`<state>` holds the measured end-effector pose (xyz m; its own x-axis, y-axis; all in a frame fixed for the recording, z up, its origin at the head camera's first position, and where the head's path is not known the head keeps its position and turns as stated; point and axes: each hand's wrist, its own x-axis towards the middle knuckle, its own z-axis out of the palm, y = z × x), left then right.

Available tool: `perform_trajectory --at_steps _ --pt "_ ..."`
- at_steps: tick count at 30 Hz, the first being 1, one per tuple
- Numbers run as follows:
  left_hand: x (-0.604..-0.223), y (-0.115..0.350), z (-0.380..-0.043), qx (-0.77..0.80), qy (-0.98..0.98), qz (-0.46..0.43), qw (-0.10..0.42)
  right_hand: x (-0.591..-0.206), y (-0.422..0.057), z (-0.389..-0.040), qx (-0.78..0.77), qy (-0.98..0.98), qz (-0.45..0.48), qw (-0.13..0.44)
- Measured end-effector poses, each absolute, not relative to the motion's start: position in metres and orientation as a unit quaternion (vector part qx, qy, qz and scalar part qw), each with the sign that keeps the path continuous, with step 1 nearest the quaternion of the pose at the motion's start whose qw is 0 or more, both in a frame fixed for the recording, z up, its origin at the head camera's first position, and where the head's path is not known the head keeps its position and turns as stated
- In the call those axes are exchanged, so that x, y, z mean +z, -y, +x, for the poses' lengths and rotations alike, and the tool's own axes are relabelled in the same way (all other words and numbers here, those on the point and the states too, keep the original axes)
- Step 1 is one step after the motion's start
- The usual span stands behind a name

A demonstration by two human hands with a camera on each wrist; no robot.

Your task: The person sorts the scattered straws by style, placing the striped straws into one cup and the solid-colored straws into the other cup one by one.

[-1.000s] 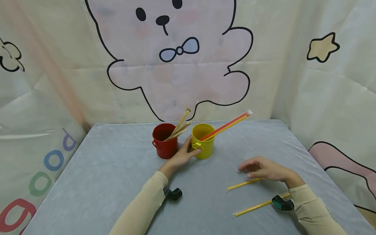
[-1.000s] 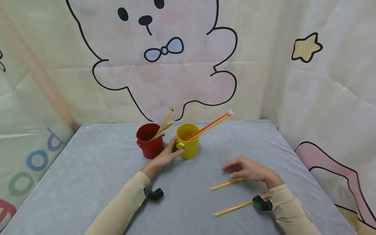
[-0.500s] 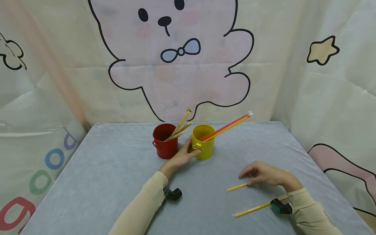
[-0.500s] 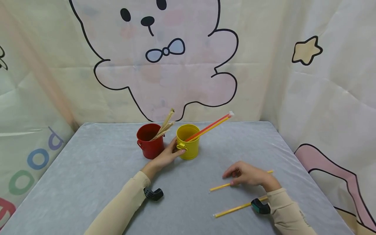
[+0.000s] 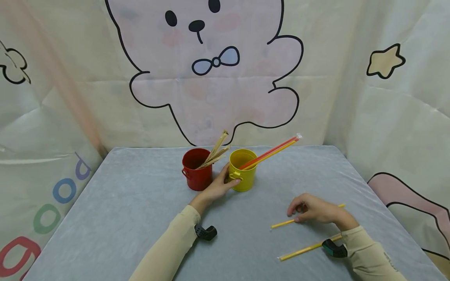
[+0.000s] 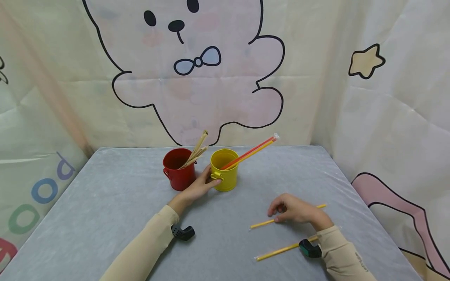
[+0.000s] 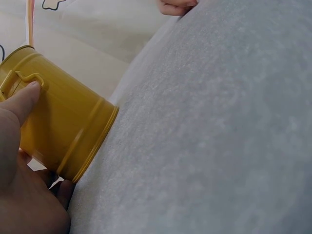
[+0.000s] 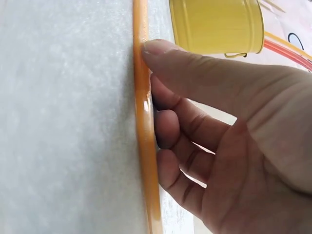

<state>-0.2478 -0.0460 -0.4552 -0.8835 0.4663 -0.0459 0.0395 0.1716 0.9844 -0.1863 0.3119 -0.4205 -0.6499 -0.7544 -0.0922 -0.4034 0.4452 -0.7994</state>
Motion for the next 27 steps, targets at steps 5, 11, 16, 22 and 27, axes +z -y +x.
perform_trajectory --at_steps 5,11,16,22,27 --pt "-0.455 0.047 -0.249 0.622 -0.745 0.168 0.171 -0.422 -0.311 -0.187 -0.381 -0.82 -0.372 0.208" --pt "-0.456 0.047 -0.247 0.621 -0.745 0.174 0.168 -0.421 -0.311 -0.186 -0.372 -0.826 -0.361 0.223" --pt "-0.456 0.047 -0.247 0.618 -0.748 0.167 0.172 -0.42 -0.312 -0.185 -0.378 -0.82 -0.358 0.238" --pt "-0.455 0.046 -0.247 0.62 -0.748 0.161 0.176 -0.415 -0.314 -0.184 -0.388 -0.812 -0.363 0.244" --pt "-0.457 0.046 -0.249 0.619 -0.748 0.161 0.176 -0.41 -0.314 -0.184 -0.373 -0.832 -0.364 0.19"
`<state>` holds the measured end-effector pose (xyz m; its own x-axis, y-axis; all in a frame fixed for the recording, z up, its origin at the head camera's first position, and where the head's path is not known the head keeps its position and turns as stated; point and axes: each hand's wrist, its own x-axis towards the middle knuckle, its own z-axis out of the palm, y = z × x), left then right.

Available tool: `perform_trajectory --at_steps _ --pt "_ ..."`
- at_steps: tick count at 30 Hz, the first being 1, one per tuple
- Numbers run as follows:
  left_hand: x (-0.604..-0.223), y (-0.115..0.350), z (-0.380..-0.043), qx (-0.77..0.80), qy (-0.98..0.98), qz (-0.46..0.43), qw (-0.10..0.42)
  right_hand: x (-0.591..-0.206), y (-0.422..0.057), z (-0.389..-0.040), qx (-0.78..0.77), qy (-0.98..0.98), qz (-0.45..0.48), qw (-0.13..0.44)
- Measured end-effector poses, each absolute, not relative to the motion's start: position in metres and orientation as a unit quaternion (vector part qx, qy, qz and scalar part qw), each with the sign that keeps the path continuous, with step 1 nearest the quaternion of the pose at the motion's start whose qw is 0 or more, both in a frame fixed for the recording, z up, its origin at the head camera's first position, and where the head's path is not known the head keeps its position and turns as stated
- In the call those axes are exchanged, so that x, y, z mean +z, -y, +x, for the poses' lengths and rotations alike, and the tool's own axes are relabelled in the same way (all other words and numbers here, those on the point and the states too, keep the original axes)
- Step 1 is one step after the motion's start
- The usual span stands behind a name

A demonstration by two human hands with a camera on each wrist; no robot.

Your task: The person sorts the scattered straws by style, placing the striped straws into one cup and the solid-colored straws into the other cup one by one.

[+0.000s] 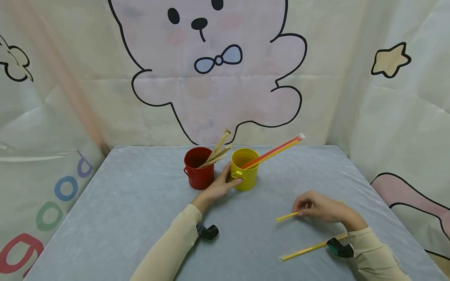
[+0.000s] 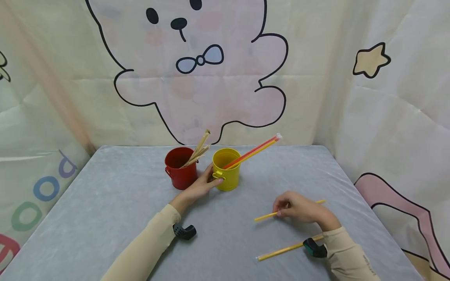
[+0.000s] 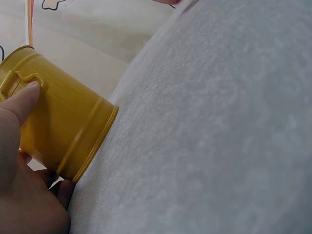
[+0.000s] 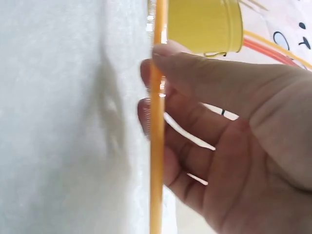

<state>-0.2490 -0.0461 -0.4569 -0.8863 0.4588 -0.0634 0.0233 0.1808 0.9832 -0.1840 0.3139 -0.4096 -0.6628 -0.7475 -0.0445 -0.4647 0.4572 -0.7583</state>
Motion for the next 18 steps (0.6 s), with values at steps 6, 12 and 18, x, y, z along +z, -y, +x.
perform_trajectory --at_steps 6,12,18 --pt "-0.456 0.046 -0.251 0.618 -0.749 0.161 0.176 -0.396 -0.308 -0.178 -0.366 -0.858 -0.355 0.055" --pt "-0.456 0.045 -0.248 0.618 -0.747 0.169 0.178 -0.384 -0.305 -0.171 -0.385 -0.866 -0.318 -0.027" --pt "-0.456 0.046 -0.247 0.624 -0.742 0.173 0.175 -0.371 -0.298 -0.172 -0.422 -0.859 -0.279 -0.081"
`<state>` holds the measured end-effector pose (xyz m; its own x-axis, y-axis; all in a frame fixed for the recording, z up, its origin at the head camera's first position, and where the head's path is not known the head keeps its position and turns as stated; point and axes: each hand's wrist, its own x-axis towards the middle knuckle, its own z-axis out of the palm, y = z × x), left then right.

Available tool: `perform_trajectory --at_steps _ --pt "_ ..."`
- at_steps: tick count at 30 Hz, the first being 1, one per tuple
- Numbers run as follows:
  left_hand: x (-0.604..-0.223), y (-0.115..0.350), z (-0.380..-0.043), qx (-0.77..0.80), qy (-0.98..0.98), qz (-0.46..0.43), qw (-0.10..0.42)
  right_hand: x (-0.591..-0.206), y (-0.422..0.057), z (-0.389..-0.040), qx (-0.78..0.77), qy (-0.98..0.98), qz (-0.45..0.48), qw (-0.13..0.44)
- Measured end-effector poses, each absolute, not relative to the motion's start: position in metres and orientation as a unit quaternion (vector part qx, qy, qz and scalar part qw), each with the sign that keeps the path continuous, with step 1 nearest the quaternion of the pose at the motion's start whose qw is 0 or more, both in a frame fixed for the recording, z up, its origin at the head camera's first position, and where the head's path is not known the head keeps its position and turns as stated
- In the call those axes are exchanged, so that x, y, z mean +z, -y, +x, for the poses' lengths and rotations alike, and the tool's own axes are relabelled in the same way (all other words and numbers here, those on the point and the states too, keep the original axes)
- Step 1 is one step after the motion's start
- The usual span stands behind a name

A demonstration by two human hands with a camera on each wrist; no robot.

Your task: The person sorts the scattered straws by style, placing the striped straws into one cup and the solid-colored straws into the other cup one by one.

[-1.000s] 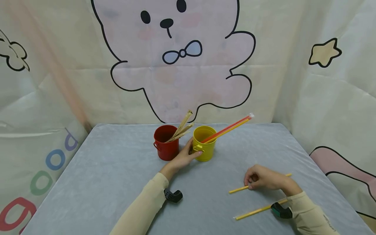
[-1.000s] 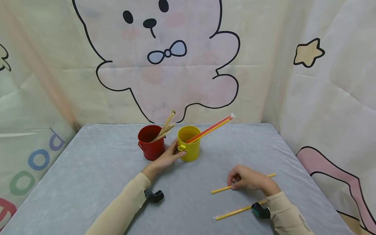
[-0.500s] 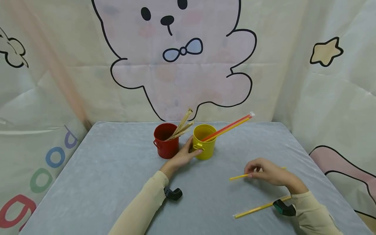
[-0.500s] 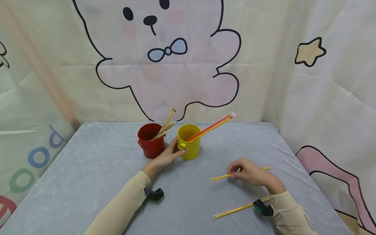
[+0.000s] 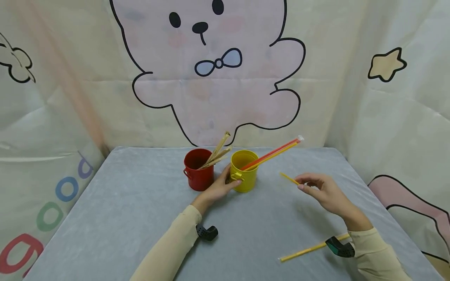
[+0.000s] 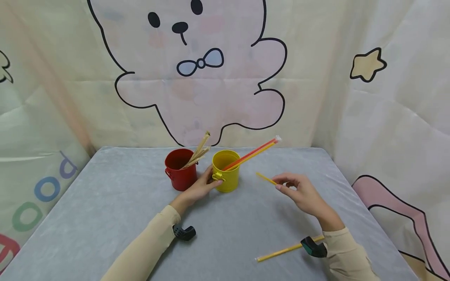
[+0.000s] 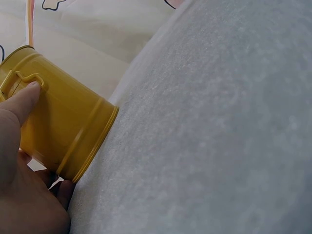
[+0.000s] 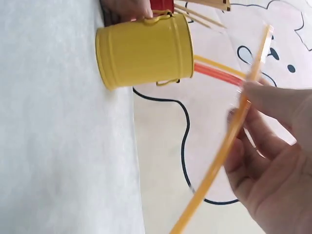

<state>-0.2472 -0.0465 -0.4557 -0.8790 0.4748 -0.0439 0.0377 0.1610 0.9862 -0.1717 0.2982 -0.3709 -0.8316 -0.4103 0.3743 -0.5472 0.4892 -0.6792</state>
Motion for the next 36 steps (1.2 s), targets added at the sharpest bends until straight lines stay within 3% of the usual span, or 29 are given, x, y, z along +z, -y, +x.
perform_trajectory --at_steps 6,15,36 --pt "-0.458 0.047 -0.246 0.624 -0.742 0.173 0.175 -0.362 -0.285 -0.177 0.487 0.829 0.247 0.119" --pt "-0.459 0.047 -0.249 0.622 -0.742 0.179 0.173 -0.346 -0.26 -0.181 0.602 0.757 0.225 0.116" --pt "-0.457 0.045 -0.25 0.617 -0.75 0.159 0.174 -0.328 -0.218 -0.193 0.727 0.617 0.267 0.138"
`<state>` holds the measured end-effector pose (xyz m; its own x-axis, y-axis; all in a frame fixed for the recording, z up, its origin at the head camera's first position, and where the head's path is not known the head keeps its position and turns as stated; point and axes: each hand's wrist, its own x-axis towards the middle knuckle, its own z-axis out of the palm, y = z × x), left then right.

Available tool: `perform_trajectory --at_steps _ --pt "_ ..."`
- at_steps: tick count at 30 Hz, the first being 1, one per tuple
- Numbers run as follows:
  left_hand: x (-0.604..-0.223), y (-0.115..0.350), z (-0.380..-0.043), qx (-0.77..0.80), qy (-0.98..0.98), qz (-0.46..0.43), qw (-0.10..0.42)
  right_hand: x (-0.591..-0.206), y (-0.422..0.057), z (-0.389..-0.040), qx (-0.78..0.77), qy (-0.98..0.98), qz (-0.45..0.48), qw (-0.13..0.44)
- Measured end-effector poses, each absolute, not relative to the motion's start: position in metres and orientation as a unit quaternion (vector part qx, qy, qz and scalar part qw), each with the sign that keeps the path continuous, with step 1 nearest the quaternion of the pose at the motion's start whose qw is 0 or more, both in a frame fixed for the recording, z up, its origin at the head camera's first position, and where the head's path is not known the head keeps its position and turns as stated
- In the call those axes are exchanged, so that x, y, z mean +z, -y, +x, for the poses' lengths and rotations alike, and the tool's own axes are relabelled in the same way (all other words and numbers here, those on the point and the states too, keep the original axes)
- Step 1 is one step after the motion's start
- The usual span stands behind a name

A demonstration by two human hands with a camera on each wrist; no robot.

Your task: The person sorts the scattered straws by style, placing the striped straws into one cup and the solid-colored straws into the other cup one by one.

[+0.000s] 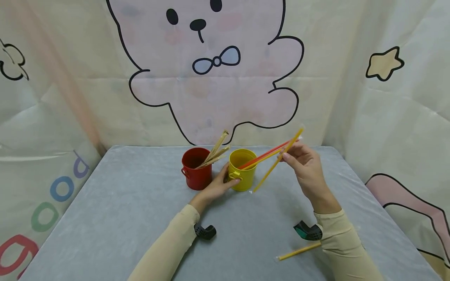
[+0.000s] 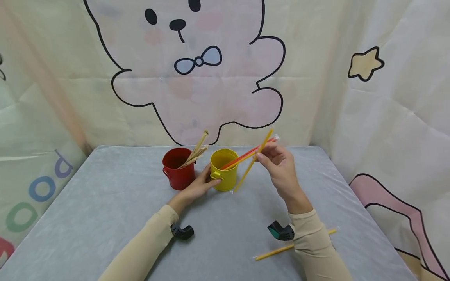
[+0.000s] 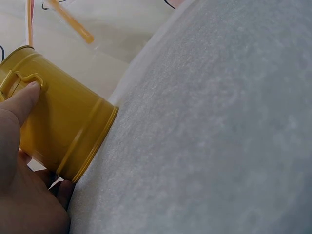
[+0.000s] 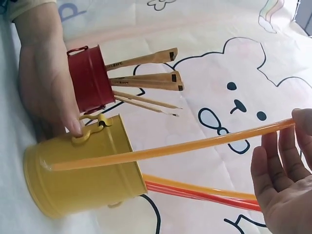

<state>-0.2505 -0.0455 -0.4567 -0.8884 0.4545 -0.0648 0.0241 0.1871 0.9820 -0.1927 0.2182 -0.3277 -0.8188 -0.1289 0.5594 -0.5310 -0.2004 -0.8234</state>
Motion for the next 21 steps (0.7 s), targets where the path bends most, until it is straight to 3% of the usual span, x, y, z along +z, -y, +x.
perform_trajectory --at_steps 10,21 --pt "-0.459 0.049 -0.251 0.612 -0.755 0.163 0.169 -0.323 -0.222 -0.192 0.766 0.561 0.274 0.151" --pt "-0.459 0.047 -0.252 0.608 -0.757 0.164 0.174 -0.313 -0.222 -0.187 0.828 0.449 0.263 0.21"
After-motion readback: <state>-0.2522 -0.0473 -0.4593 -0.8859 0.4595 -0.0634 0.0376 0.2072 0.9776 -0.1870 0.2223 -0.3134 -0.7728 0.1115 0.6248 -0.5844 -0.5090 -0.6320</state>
